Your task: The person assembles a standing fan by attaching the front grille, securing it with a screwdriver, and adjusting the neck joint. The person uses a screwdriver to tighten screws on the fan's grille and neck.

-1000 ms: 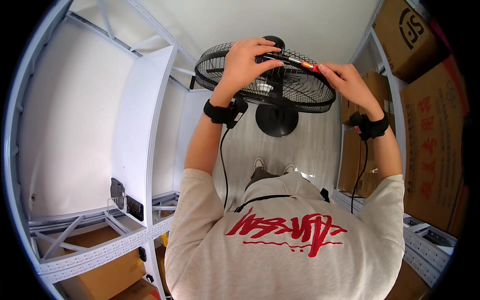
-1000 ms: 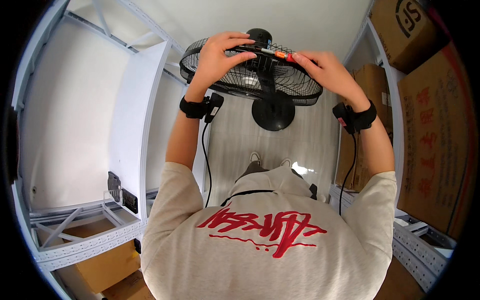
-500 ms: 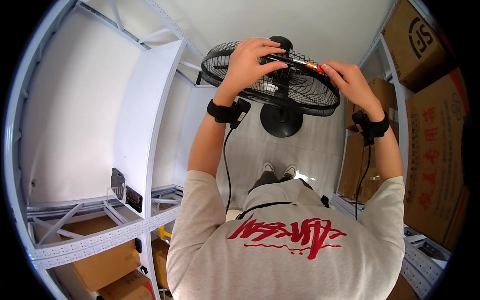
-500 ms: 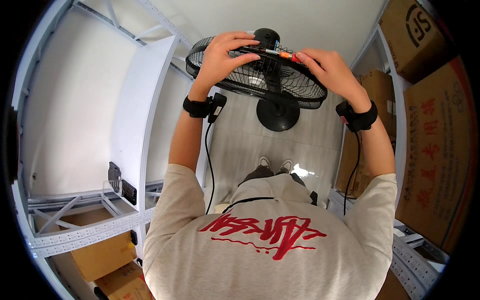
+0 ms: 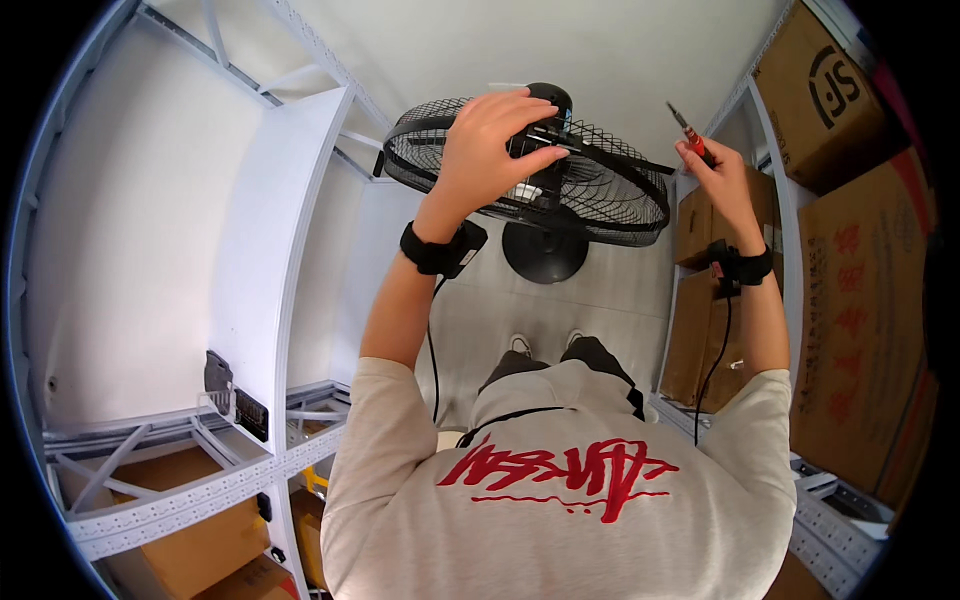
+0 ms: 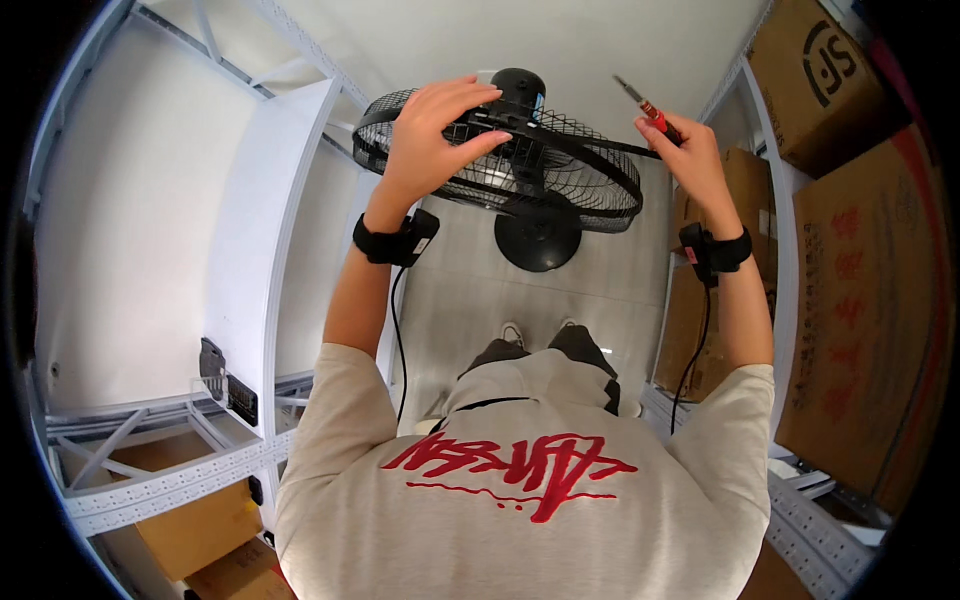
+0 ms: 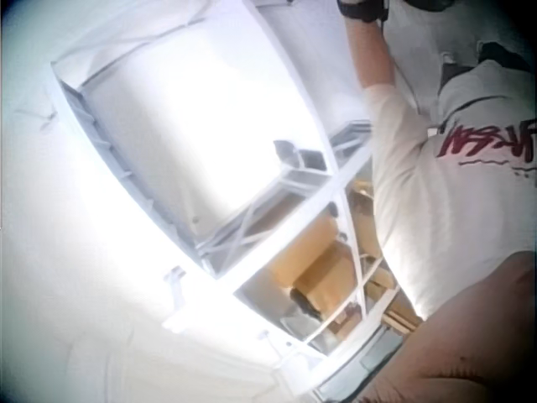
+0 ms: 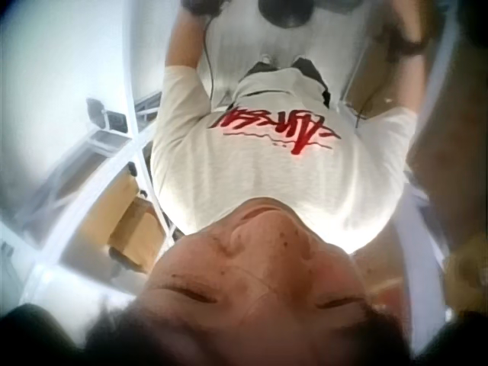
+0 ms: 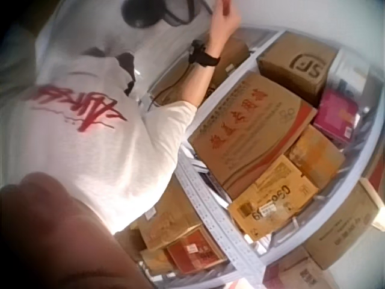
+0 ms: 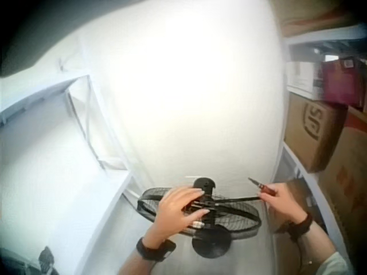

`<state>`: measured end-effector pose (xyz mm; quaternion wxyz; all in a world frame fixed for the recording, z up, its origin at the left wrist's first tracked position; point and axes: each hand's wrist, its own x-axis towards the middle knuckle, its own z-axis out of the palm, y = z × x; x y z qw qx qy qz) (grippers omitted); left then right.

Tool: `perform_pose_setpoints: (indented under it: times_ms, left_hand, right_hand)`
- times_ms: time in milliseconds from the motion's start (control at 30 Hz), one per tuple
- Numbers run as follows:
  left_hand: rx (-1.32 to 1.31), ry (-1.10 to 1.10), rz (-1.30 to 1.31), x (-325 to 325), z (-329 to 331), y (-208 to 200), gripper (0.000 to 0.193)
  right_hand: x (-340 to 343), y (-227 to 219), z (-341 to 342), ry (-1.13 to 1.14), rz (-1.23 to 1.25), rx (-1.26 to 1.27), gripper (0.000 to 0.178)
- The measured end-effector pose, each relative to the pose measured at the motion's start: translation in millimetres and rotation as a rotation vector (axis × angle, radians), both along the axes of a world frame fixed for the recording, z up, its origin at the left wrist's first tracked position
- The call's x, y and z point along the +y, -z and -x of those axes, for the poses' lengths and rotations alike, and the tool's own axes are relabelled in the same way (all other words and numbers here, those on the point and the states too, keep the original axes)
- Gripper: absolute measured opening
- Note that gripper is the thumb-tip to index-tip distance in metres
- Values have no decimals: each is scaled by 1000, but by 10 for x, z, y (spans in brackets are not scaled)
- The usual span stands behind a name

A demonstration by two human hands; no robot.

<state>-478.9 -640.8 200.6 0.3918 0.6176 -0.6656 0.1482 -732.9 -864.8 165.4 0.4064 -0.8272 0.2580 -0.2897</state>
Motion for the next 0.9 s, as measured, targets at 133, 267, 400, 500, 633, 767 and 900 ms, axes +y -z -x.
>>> perform_pose_setpoints:
  times_ms: [133,267,400,500,633,767,900]
  left_hand:
    - [-45,-15,0,20,72,-98,44]
    - [-57,-231,-56,120,57,-49,42]
    - [5,-626,-88,158,381,69,46]
    - [228,-786,5,75,698,106,58]
    - [516,-879,0,4,958,64,78]
    - [777,-932,-1,44,1008,140,90]
    - [1145,-881,128,13,1042,283,102]
  right_hand:
    - [-684,389,-230,-146,-261,65,28]
    - [-1084,789,-787,-314,-399,116,31]
    - [-1234,879,-1384,-481,-453,246,38]
    - [-1346,986,-1831,-605,-523,246,45]
    - [-1279,935,-2394,-669,-596,291,53]
    - [-1375,1012,-2874,-774,-676,508,58]
    - [-1392,1027,-3075,-800,-620,708,59]
